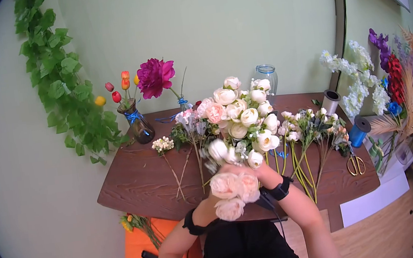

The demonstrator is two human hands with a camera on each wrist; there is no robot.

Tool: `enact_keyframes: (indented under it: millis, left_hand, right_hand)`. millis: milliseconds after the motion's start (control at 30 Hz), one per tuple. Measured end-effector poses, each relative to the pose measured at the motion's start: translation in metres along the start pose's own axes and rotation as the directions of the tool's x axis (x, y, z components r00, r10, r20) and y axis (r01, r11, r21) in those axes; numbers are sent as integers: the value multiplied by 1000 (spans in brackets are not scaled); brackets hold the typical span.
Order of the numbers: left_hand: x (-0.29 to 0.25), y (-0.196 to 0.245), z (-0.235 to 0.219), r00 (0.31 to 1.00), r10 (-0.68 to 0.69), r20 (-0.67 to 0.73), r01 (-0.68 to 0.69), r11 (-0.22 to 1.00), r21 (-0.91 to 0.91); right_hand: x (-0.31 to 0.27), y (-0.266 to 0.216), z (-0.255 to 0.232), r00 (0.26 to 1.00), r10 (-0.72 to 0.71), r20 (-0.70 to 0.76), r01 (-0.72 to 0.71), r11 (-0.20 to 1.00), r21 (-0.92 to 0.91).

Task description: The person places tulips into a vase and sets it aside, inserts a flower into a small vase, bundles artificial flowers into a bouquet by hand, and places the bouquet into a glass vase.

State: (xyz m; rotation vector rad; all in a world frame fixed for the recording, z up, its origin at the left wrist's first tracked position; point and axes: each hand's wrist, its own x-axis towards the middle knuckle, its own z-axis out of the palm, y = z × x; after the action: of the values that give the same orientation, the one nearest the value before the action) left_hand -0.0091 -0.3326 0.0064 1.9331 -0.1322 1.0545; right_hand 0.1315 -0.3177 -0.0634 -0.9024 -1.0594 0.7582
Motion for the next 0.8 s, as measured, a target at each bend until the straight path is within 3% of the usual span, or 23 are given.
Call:
enact_keyframes:
  millis: [33, 67, 100, 167, 200, 233, 267, 300, 367, 400, 433, 500, 533, 667, 733, 767, 800]
  left_hand:
    - [1, -10, -7, 993, 110, -46, -94, 960, 265]
    - [1, -8, -12, 971, 239, -18, -209, 881, 424]
    - [1, -6, -17, 933, 359, 31, -312, 762, 567]
    - [14, 10, -16, 944, 331, 8, -280, 786, 551]
    - [22, 19, -10, 902, 430, -36, -323, 728, 605]
    - [25, 24, -7, 847, 527, -73, -356, 663, 658]
    - [25, 21, -9, 849, 524, -66, -346, 648, 679]
    - [24, 17, -12, 849, 524, -65, -347, 647, 679]
    - [25, 12, -17, 855, 499, -144, -305, 706, 639]
    - [28, 10, -10, 785, 562, -261, -282, 698, 658]
    - [33, 11, -15, 740, 653, -159, -337, 565, 753]
    - [32, 8, -6, 663, 571, -483, -102, 709, 698]
    - [29, 3, -6, 663, 571, -483, -102, 709, 698]
    - [1, -54, -15, 776, 226, -589, 33, 918, 396]
    - [-5, -68, -19, 806, 40, -591, 119, 967, 227]
    - [-5, -66, -22, 806, 40, -591, 119, 966, 228]
    - [-5, -62, -29, 871, 286, -399, 78, 722, 688]
  right_hand:
    - [-1, -3, 5, 998, 32, -49, -25, 990, 142]
    - [-7, -39, 12, 984, -175, 22, 176, 955, -241]
    - [-8, -51, 18, 953, -294, 80, 292, 807, -513]
    - [-7, -57, 25, 968, -249, 14, 217, 815, -538]
    - [-8, -61, 29, 968, -250, 14, 218, 814, -538]
    - [-10, -64, 33, 975, -222, -20, 198, 905, -377]
    - [-11, -66, 35, 981, -187, -47, 174, 964, -203]
    - [-10, -65, 35, 981, -188, -46, 175, 963, -203]
    - [-10, -67, 38, 997, -77, -23, 77, 997, 11]
    - [-17, -82, 42, 993, -119, -17, 115, 980, -165]
    - [-18, -81, 42, 993, -119, -18, 115, 980, -165]
    - [-22, -78, 42, 952, -292, 88, 305, 907, -292]
    - [-21, -78, 41, 943, -295, 156, 333, 824, -458]
    - [-19, -75, 45, 953, -279, 122, 304, 871, -386]
    - [-18, -75, 45, 941, -315, 122, 336, 832, -442]
    - [-17, -75, 46, 928, -351, 124, 364, 788, -497]
    - [-16, -74, 46, 902, -415, 120, 419, 771, -480]
